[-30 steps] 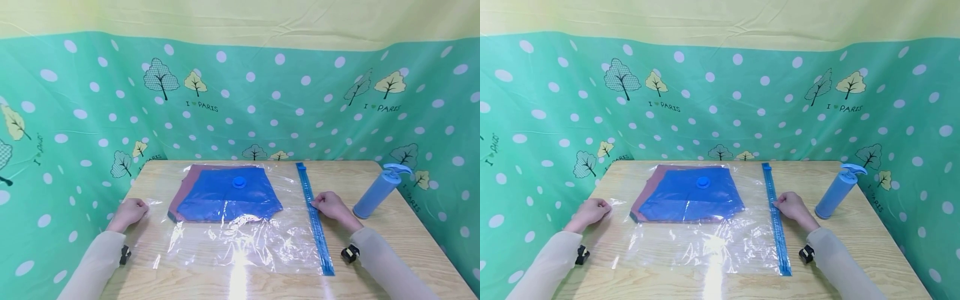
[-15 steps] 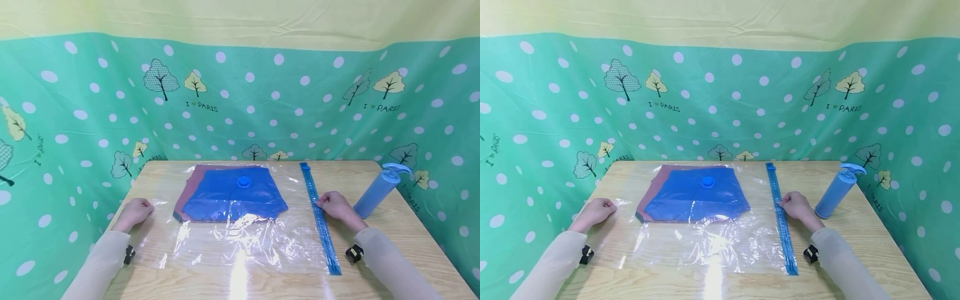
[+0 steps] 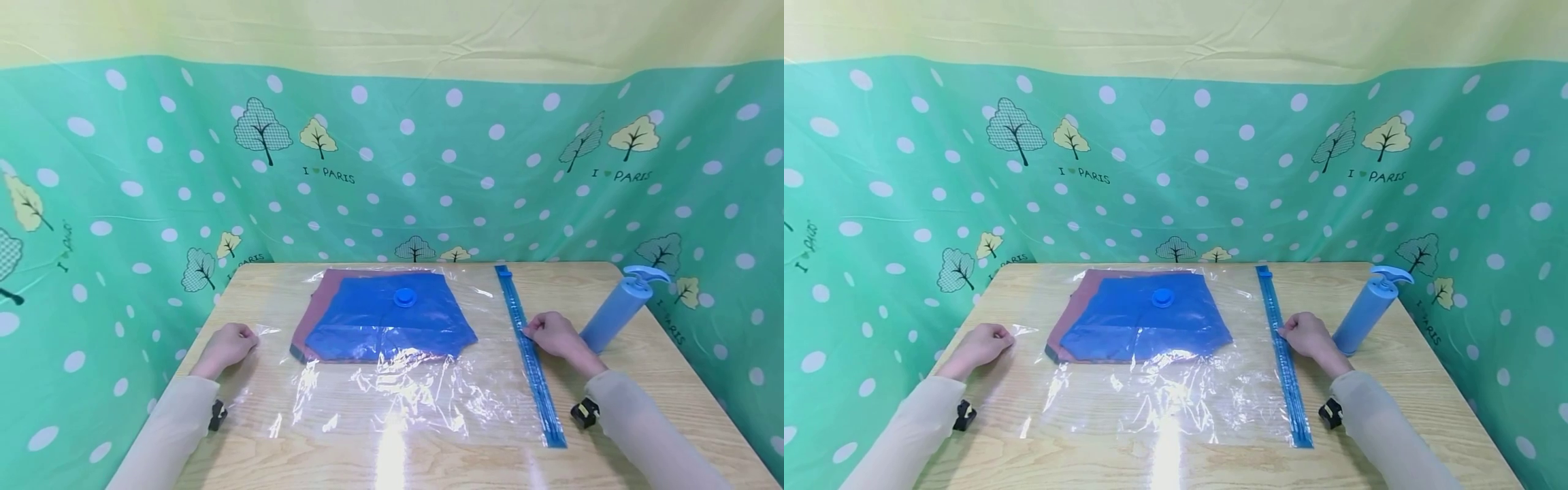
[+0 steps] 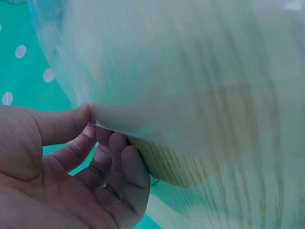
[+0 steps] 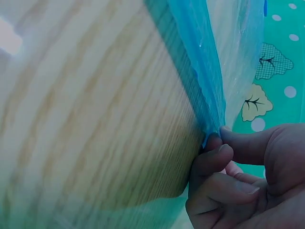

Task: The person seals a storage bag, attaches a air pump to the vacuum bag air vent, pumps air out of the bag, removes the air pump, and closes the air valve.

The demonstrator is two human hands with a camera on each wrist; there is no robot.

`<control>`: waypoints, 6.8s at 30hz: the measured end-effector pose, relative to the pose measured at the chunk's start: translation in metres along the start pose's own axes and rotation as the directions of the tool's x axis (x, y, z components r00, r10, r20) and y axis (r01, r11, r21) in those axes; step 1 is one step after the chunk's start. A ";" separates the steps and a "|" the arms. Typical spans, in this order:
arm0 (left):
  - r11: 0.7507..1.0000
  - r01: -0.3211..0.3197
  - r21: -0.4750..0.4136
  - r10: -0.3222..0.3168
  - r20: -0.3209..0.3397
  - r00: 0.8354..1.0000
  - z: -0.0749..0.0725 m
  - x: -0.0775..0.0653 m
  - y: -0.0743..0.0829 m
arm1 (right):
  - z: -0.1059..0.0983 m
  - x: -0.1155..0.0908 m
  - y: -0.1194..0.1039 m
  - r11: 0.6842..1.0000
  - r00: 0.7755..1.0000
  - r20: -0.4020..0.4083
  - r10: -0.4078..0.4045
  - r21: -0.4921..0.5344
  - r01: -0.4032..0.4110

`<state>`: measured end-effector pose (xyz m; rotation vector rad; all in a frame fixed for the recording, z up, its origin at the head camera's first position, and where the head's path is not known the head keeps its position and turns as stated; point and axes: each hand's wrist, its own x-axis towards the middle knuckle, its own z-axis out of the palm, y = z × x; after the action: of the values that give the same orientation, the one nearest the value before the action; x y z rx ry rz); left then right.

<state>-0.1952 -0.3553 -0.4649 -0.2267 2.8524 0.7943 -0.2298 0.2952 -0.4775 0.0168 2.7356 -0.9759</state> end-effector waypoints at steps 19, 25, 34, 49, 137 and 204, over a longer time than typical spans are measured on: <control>1.000 0.000 0.013 0.000 0.023 1.000 0.007 0.002 0.008 | -0.003 -0.004 0.003 0.999 0.999 -0.010 0.034 -0.021 -0.034; 1.000 -0.006 0.014 0.006 0.038 0.999 0.008 0.003 0.009 | -0.002 -0.003 0.006 0.999 0.999 -0.011 0.051 0.006 -0.051; 0.998 -0.026 -0.063 0.031 0.079 0.996 0.006 0.005 0.013 | -0.004 -0.003 0.009 0.999 0.999 -0.016 0.052 0.013 -0.052; 0.966 -0.023 -0.258 0.063 0.149 0.987 0.011 0.028 0.009 | -0.003 -0.001 0.013 0.998 0.999 -0.011 0.053 0.018 -0.053; 0.940 -0.087 -0.329 0.141 0.143 0.980 0.015 0.028 0.002 | 0.110 0.082 -0.189 0.844 0.920 0.070 -0.387 -0.375 0.383; 0.953 -0.086 -0.290 0.112 0.074 0.991 0.019 0.024 0.002 | 0.111 0.083 -0.185 0.839 0.908 0.065 -0.413 -0.362 0.407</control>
<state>-0.2163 -0.3459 -0.4848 -0.0819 2.6742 1.2067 -0.3033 0.0758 -0.4643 -0.6578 2.9528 -0.5233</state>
